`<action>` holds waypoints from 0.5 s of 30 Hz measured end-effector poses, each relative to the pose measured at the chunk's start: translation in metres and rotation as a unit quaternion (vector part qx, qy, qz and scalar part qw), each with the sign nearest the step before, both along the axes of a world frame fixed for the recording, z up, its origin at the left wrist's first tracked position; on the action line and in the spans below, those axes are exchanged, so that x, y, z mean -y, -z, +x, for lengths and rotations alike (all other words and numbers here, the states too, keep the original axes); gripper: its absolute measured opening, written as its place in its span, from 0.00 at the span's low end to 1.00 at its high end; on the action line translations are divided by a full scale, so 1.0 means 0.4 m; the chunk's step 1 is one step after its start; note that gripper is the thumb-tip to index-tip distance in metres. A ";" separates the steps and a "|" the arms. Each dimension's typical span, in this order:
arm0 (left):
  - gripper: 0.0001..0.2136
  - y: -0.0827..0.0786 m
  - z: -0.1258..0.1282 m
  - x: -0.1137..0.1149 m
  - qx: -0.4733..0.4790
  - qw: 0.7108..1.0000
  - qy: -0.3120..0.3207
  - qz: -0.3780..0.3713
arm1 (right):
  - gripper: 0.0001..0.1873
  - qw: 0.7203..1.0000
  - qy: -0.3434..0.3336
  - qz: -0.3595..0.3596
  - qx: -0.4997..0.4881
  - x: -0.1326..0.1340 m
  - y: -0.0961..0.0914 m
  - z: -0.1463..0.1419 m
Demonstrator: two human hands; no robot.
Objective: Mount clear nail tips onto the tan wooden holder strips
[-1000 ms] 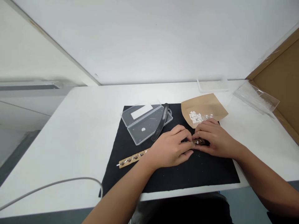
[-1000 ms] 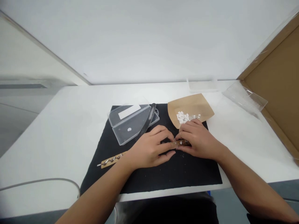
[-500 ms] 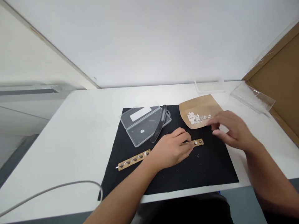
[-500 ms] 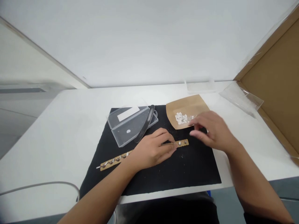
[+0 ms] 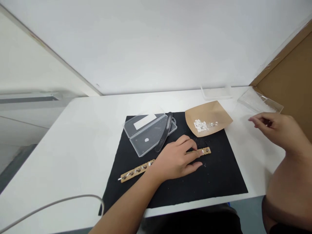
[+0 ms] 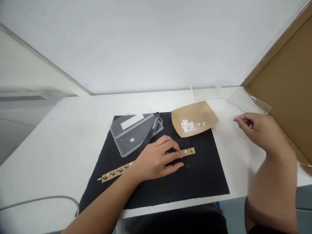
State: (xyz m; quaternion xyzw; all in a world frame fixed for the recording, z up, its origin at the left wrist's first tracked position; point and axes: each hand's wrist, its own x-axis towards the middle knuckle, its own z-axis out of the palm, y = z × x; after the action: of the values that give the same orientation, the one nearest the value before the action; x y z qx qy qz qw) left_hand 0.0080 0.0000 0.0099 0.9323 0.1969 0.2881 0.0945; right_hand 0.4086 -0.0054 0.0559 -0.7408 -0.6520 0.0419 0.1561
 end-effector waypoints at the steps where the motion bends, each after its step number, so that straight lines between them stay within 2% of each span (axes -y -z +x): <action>1: 0.10 -0.001 0.000 0.000 0.005 1.000 0.000 -0.001 | 0.16 0.999 -0.010 -0.032 -0.021 -0.002 0.006 0.003; 5: 0.10 -0.007 0.001 -0.001 0.023 1.000 -0.005 0.008 | 0.19 0.995 -0.024 -0.085 -0.036 -0.001 0.032 0.009; 10: 0.09 -0.010 0.000 -0.003 0.032 0.999 -0.006 0.016 | 0.28 0.989 -0.020 -0.144 -0.015 0.002 0.070 0.029; 12: 0.10 -0.012 0.001 -0.003 0.031 0.999 -0.006 0.017 | 0.27 0.986 -0.024 -0.163 0.001 -0.001 0.084 0.035; 13: 0.10 -0.013 0.001 -0.003 0.031 0.999 -0.005 0.017 | 0.27 0.985 -0.026 -0.169 0.011 -0.003 0.089 0.036; 15: 0.10 -0.016 0.002 -0.002 0.033 0.999 -0.005 0.018 | 0.27 0.991 -0.022 -0.132 0.008 -0.010 0.098 0.033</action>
State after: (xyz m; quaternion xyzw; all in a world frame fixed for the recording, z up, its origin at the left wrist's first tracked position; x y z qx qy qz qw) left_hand 0.0087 0.0008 0.0161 0.9230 0.1927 0.3225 0.0831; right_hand 0.4219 -0.0016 0.0165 -0.7407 -0.6581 0.1253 0.0506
